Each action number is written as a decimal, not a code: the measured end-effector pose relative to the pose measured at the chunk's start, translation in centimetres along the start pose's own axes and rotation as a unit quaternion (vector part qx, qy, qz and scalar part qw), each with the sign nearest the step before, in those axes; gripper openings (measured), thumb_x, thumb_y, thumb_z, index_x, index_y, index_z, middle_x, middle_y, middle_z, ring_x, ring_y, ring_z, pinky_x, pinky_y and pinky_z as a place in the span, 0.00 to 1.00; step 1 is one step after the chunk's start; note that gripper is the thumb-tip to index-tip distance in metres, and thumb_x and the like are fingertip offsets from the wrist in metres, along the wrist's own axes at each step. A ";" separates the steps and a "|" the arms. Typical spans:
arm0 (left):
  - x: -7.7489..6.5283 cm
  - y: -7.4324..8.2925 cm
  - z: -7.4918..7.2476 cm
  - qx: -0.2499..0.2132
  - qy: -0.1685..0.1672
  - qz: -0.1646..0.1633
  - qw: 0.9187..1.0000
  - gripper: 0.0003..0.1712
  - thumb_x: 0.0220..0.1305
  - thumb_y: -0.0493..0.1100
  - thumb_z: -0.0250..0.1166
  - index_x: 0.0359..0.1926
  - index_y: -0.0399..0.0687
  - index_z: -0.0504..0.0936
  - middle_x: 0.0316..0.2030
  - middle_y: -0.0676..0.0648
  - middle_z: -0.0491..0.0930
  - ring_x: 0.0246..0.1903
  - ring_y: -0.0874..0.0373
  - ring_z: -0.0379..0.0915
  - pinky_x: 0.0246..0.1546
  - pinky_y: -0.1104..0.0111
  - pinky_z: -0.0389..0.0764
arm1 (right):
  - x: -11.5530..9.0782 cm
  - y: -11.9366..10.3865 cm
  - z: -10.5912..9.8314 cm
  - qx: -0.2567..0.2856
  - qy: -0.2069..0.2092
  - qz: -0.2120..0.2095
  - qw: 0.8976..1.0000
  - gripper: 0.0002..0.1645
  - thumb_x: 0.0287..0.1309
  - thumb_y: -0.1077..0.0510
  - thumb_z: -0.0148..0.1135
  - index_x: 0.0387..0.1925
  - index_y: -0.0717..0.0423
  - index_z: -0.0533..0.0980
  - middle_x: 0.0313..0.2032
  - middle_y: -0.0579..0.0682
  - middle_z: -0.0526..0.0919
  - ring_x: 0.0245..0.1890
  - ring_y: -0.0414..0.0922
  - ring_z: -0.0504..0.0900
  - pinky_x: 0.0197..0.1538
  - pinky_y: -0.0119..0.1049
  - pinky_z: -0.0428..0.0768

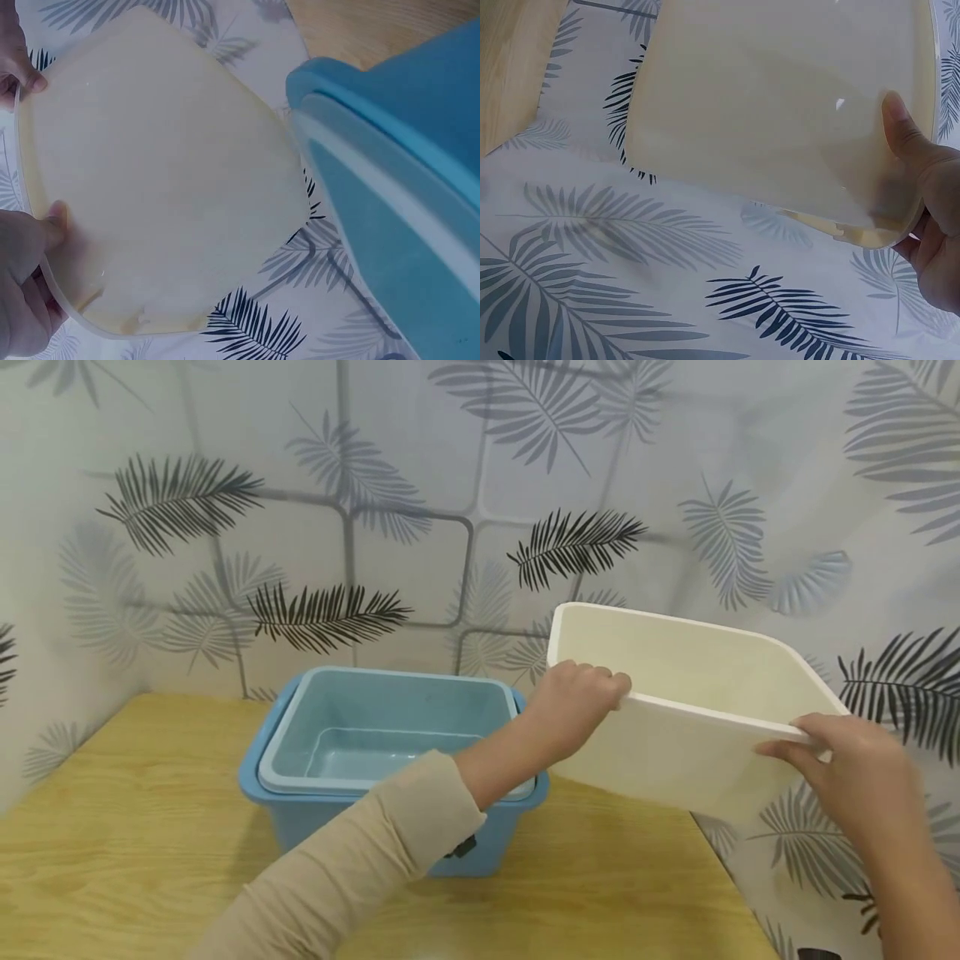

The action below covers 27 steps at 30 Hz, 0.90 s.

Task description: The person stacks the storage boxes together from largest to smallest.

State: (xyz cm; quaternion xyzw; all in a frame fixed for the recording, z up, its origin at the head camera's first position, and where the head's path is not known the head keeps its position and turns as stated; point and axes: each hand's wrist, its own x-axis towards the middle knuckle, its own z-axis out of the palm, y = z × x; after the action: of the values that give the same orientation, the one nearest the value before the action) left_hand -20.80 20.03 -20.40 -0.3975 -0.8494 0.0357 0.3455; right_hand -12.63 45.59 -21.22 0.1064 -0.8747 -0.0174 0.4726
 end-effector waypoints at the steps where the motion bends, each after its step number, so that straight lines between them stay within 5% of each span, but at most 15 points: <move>1: 0.0 -0.2 -0.2 0.001 -0.003 -0.001 1.000 0.07 0.62 0.41 0.56 0.38 0.59 0.77 0.30 0.62 0.80 0.24 0.71 0.70 0.23 0.80 0.71 | 0.2 -0.1 -0.1 0.000 -0.001 0.000 1.000 0.40 0.34 0.31 0.50 0.18 0.69 0.77 0.18 0.69 0.79 0.14 0.60 0.73 0.17 0.20 0.62; 11: -0.5 -1.5 -0.7 -0.006 -0.003 -0.004 1.000 0.08 0.60 0.38 0.56 0.37 0.57 0.77 0.30 0.61 0.80 0.25 0.70 0.72 0.25 0.78 0.71 | 1.2 -1.4 0.0 -0.012 0.038 -0.035 0.999 0.49 0.40 0.24 0.36 0.17 0.67 0.77 0.18 0.67 0.79 0.15 0.62 0.73 0.17 0.30 0.63; 19: -1.3 -2.5 -0.9 -0.027 0.002 -0.015 1.000 0.06 0.61 0.46 0.58 0.39 0.57 0.78 0.32 0.61 0.81 0.27 0.69 0.74 0.25 0.78 0.72 | 1.7 -2.5 -0.1 -0.022 -0.026 0.005 0.999 0.33 0.37 0.35 0.56 0.19 0.65 0.78 0.20 0.65 0.81 0.18 0.61 0.76 0.21 0.38 0.69; 27: -2.5 -3.8 -0.9 -0.026 0.021 -0.020 0.999 0.05 0.59 0.46 0.60 0.36 0.55 0.79 0.29 0.59 0.82 0.25 0.68 0.75 0.23 0.78 0.71 | 2.3 -3.7 0.7 -0.004 0.008 -0.015 1.000 0.40 0.38 0.29 0.45 0.20 0.63 0.78 0.19 0.63 0.80 0.16 0.58 0.73 0.21 0.42 0.67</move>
State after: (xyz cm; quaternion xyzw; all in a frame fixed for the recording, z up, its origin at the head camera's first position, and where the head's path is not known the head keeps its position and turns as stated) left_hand -21.57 15.51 -19.81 -0.3900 -0.8504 -0.0013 0.3531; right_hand -13.81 41.42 -20.22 0.1177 -0.8688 -0.0273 0.4801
